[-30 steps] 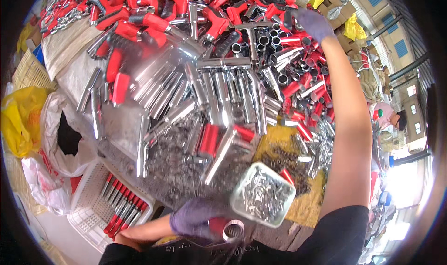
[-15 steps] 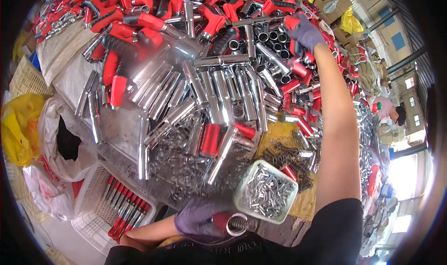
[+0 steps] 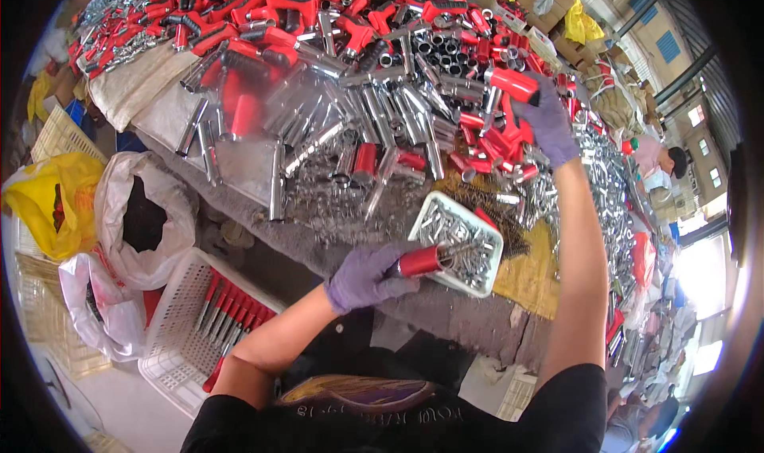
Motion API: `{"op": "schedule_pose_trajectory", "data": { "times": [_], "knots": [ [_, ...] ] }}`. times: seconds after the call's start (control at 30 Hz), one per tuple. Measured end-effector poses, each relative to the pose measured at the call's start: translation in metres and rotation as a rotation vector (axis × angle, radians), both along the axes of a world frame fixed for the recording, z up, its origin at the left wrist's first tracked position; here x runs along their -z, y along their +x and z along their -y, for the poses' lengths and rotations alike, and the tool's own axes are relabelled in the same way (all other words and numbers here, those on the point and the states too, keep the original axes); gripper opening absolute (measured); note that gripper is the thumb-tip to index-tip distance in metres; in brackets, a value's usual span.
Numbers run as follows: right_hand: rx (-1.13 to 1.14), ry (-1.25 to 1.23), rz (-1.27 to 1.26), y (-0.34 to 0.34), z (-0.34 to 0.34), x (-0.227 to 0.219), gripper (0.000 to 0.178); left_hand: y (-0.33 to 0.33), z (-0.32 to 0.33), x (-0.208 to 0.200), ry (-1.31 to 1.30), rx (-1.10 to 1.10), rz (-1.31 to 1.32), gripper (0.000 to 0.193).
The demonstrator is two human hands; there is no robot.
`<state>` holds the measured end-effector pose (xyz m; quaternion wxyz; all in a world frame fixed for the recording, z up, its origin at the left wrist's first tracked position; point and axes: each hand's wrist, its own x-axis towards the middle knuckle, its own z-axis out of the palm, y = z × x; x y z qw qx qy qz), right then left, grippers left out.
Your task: The person assembles tools by fitting metal cylinders, pins, springs, and handles together by hand, placing the completed assemblies into a plastic basket.
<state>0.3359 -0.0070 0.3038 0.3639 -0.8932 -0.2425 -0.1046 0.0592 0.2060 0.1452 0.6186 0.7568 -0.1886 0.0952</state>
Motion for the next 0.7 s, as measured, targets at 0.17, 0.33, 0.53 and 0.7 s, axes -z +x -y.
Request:
{"op": "schedule_pose_trajectory", "data": {
  "times": [0.17, 0.33, 0.53, 0.7],
  "knots": [
    [-0.101, 0.079, -0.421, -0.163, 0.058, -0.064, 0.049, 0.003, 0.014, 0.006, 0.111, -0.014, 0.119, 0.056],
    [-0.218, -0.353, -0.213, -0.245, 0.103, -0.078, 0.052, -0.004, 0.041, -0.003, 0.268, 0.041, 0.067, 0.053],
    [-0.255, -0.493, -0.119, -0.28, 0.131, -0.061, 0.048, -0.006, 0.091, 0.004, 0.307, 0.115, 0.301, 0.056],
    [-0.509, -0.799, 0.325, -0.292, 0.153, -0.03, 0.033, -0.001, 0.115, 0.0, 0.34, 0.309, 0.359, 0.054]
  ]
}}
